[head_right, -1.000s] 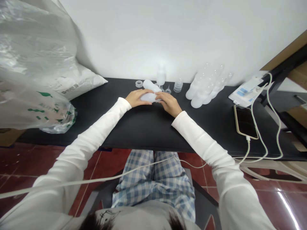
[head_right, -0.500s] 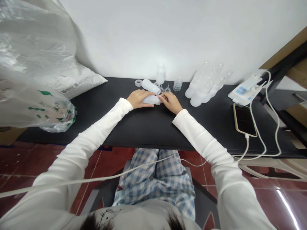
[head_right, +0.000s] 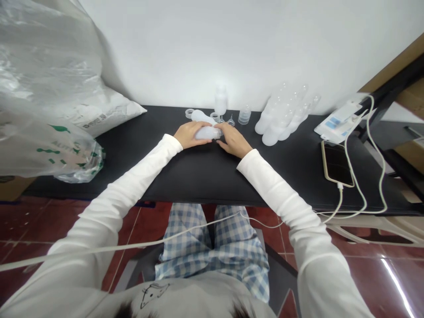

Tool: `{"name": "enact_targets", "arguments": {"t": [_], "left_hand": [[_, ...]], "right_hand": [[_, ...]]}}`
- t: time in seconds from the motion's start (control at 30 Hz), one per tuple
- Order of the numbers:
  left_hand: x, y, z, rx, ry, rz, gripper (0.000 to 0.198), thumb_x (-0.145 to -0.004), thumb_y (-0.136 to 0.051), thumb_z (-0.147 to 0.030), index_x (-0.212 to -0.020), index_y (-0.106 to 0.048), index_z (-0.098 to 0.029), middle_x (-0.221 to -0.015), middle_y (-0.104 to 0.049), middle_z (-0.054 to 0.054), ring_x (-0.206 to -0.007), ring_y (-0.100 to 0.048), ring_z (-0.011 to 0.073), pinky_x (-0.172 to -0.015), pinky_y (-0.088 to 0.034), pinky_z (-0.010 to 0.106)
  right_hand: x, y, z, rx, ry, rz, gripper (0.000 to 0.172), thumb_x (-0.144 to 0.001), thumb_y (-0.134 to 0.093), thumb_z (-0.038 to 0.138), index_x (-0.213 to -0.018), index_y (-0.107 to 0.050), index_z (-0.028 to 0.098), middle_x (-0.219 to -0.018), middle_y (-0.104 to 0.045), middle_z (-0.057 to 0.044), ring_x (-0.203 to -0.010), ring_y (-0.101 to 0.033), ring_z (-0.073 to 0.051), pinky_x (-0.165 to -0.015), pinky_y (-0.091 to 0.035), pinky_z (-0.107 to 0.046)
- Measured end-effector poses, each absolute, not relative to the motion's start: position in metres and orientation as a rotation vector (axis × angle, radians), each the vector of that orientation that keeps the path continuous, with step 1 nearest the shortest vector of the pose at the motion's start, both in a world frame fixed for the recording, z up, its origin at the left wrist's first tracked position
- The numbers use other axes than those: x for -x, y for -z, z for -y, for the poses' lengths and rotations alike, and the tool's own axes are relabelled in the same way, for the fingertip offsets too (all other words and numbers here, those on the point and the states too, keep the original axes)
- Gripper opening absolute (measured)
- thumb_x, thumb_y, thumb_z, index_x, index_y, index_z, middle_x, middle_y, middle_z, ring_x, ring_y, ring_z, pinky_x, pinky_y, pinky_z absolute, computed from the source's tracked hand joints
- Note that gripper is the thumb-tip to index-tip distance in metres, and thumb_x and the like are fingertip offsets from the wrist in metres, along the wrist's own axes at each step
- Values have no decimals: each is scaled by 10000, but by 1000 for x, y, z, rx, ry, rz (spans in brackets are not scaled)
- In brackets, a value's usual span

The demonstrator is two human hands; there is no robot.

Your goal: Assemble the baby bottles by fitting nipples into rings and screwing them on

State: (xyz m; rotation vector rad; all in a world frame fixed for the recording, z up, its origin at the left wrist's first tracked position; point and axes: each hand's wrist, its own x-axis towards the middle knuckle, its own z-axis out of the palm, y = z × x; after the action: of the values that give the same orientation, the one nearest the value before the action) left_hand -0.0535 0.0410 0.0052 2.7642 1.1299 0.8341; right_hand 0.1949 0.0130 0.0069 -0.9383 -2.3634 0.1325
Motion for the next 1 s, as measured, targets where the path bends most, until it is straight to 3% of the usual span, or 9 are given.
{"name": "enact_targets", "arguments": {"t": [0.1,0.23,0.4,0.6,0.8,0.9,1.0], "left_hand": [[55,-6,-41,-2779,-791,-1119,610,-829,-763,-525,-1327,-626,-200,-1246,-725,117,-1122,-695,281,-1014,-510,401],[57,-4,-43,-2818,-791,-1106,636,-820,-772,-544,-1328,-628,-191,-1215,-731,127,-1090,-703,278,-986,-519,394],[57,1,-46,-2933,-858,-1021,665,-834,-742,-594,-1332,-631,-168,-1137,-744,145,-1034,-711,281,-946,-527,395],[56,-1,-43,-3095,-844,-957,699,-904,-614,-648,-1404,-594,-161,-1154,-741,155,-1038,-698,289,-950,-507,403],[49,-3,-38,-3110,-841,-974,658,-945,-540,-646,-1443,-574,-217,-1207,-715,151,-1094,-673,280,-1003,-465,412],[46,-3,-37,-3128,-835,-982,681,-946,-519,-662,-1443,-573,-200,-1208,-713,162,-1098,-675,291,-995,-468,418],[46,-1,-38,-3127,-835,-984,723,-944,-501,-677,-1452,-559,-165,-1210,-713,181,-1080,-685,301,-960,-488,414]], "right_hand": [[-198,-6,-15,946,-136,2355,450,-985,-543,445,-1361,-541,198,-1270,-657,-154,-1110,-636,-331,-988,-506,-521],[-200,-4,-16,964,-145,2334,513,-950,-600,535,-1345,-547,213,-1221,-678,-142,-1041,-649,-321,-954,-516,-509],[-199,-3,-15,985,-137,2311,577,-953,-497,679,-1269,-571,202,-1009,-681,-112,-914,-629,-284,-873,-513,-456],[-196,-8,-13,1075,-147,2289,683,-963,-278,781,-974,-627,194,-786,-611,-74,-787,-579,-242,-844,-470,-419],[-190,-8,-11,1139,-520,2041,744,-967,-203,802,-672,-523,200,-620,-533,-15,-626,-520,-161,-691,-417,-327],[-191,-9,-10,1149,-496,2011,750,-984,-185,778,-710,-571,197,-648,-580,-28,-653,-554,-173,-700,-432,-332],[-195,-12,-11,1049,-285,2120,678,-963,-330,778,-1065,-664,196,-932,-705,-79,-814,-627,-216,-816,-481,-378]]}}
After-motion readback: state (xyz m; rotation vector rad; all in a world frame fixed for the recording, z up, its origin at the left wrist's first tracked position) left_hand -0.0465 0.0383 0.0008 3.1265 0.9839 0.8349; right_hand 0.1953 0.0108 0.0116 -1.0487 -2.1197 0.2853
